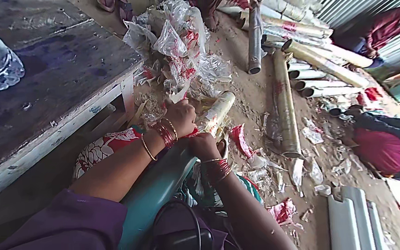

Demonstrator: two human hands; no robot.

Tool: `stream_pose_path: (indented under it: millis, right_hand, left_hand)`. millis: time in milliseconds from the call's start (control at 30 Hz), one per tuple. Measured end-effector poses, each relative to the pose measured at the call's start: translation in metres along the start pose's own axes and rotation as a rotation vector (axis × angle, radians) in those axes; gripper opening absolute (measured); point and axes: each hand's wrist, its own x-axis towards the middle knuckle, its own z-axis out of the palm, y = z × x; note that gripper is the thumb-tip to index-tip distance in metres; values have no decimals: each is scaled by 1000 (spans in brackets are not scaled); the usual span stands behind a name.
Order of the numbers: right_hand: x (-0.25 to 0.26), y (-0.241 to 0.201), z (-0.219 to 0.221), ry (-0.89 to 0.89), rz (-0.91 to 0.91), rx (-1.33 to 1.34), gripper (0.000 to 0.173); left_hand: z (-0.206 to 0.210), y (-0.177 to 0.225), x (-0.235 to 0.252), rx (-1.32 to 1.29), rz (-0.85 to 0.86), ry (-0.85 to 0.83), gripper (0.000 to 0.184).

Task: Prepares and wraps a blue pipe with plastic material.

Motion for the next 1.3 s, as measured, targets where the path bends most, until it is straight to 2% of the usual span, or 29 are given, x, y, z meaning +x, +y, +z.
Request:
stream_pose_path:
  millis: [100,233,333,467,567,700,767,833,933,967,1033,1133,1233,1300]
  right_hand:
    - [-5,-14,-2,-35,13,-123,30]
    - [1,-24,-7,-84,-6,-237,29]
    - [-1,-29,-6,-86,-17,-265,32]
    - [12,-18,-9,-97,-116,-332,26]
    - [12,-24,-5,-124,-133,-408,26]
    - [18,-17,-2,-71,-190,-391,23]
    - [11,-24,-3,-119,-125,-375,26]
    - [8,-37,-4,-131,-56,-367,30]
    - [4,-35,-4,-71,-31,-343,26]
    - [9,-35,-12,-24,-34,-335,26]
    - [18,-24,-30,76,-27,-278,34]
    - [30,21,-42,212,-98,-83,38]
    - [39,58,-27,304,-197,323,32]
    - [35,74,-13,364,-243,591,28]
  left_hand:
    - [-2,-15,8,-74,-151,11,22]
    - [-5,-3,4,-62,-145,17,22]
    - [-9,-22,12,-93,-285,58,26]
    - [-9,-6,13,-79,-197,108,23]
    - [-8,-21,22,-72,-257,99,25]
    - [-9,-3,21,-63,-186,137,21]
    - [-13,-24,30,-98,-315,174,26]
    - [-29,-34,36,-133,-389,293,32]
    - [-29,-22,42,-119,-313,291,30]
    - [-25,-24,48,-133,-335,295,29]
    - [-8,-47,57,-150,-420,324,31]
    - [11,-76,54,-91,-480,360,41]
    - [4,-57,38,0,-278,339,33]
    - [8,-36,29,-42,-170,216,26]
